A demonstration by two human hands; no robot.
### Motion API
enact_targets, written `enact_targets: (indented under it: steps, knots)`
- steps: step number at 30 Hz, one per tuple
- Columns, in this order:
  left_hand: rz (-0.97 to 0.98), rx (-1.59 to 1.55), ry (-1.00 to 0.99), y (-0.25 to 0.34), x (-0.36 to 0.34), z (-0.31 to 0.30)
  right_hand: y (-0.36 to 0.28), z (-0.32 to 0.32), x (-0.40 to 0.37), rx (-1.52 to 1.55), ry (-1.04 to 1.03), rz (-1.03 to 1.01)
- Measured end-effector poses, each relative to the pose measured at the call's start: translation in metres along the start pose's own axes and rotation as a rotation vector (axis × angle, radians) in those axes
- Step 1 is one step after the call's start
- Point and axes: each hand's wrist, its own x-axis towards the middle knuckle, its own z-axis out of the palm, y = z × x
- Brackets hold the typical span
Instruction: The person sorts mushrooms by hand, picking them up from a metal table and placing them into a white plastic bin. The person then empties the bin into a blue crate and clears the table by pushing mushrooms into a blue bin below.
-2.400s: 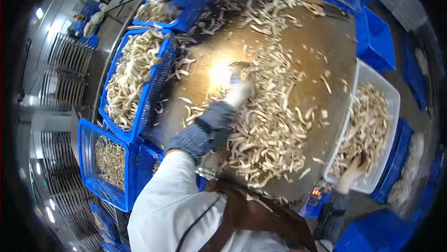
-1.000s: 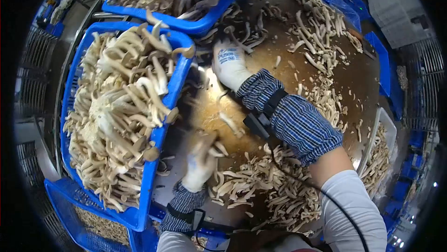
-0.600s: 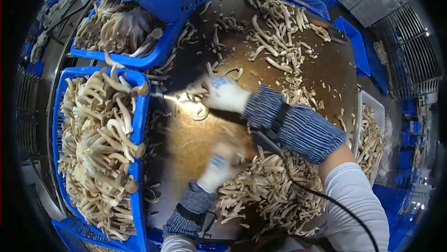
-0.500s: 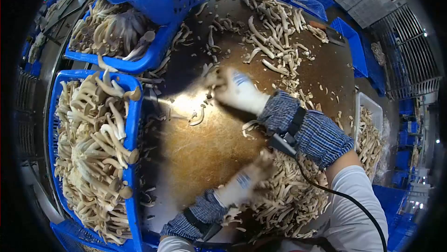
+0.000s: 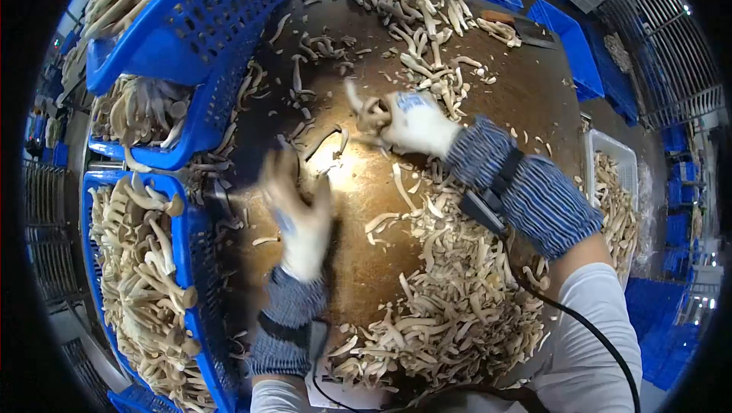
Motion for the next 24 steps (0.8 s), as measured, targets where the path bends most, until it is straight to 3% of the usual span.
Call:
enact_targets:
  steps: [1,2,3,5,6,7,8,9,12,14,17,18,20,21,23,24]
  knots:
    - [-0.123,0.258,0.003,-0.002,0.020,0.007,0.006,0.009,-0.009,-0.008,0.176,-0.025]
    - [-0.258,0.302,-0.102,-0.018,0.034,0.018,0.014,0.014,-0.014,-0.017,0.352,-0.053]
    - [-0.349,0.266,-0.170,-0.025,0.045,0.028,0.023,0.011,-0.011,-0.018,0.346,-0.052]
    - [-0.436,0.230,-0.242,-0.027,0.049,0.043,0.047,-0.011,0.011,0.498,0.904,-0.306]
    - [-0.277,0.378,-0.278,-0.028,0.044,0.052,0.066,-0.028,0.029,0.407,0.943,-0.273]
    - [-0.116,0.527,-0.311,-0.031,0.039,0.060,0.086,-0.040,0.057,0.419,0.878,0.000]
    - [-0.003,0.433,-0.250,-0.038,0.034,0.066,0.099,-0.051,0.083,0.274,0.978,0.260]
    - [0.017,0.375,-0.263,-0.035,0.035,0.064,0.100,-0.073,0.088,0.342,0.817,0.378]
    - [0.042,0.252,-0.231,-0.034,0.037,0.064,0.124,-0.085,0.124,0.284,0.573,0.255]
    - [0.045,0.189,-0.186,-0.036,0.039,0.064,0.122,-0.074,0.123,0.337,0.602,0.129]
    - [0.053,0.029,-0.073,-0.032,0.042,0.061,0.096,-0.049,0.083,0.527,0.421,0.229]
    - [0.049,0.030,-0.070,-0.031,0.041,0.060,0.090,-0.035,0.060,0.439,0.455,0.130]
    - [-0.214,-0.109,-0.197,-0.025,0.034,0.060,0.085,-0.008,0.014,0.755,0.259,-0.179]
    - [-0.547,-0.297,-0.290,-0.004,0.038,0.057,0.093,0.019,0.006,0.792,0.243,-0.250]
    - [-0.688,-0.777,-0.306,0.025,0.030,0.071,0.077,0.051,-0.037,0.876,0.201,-0.244]
    - [-0.691,-0.686,-0.493,0.040,0.028,0.067,0.053,0.061,-0.070,0.920,0.176,-0.166]
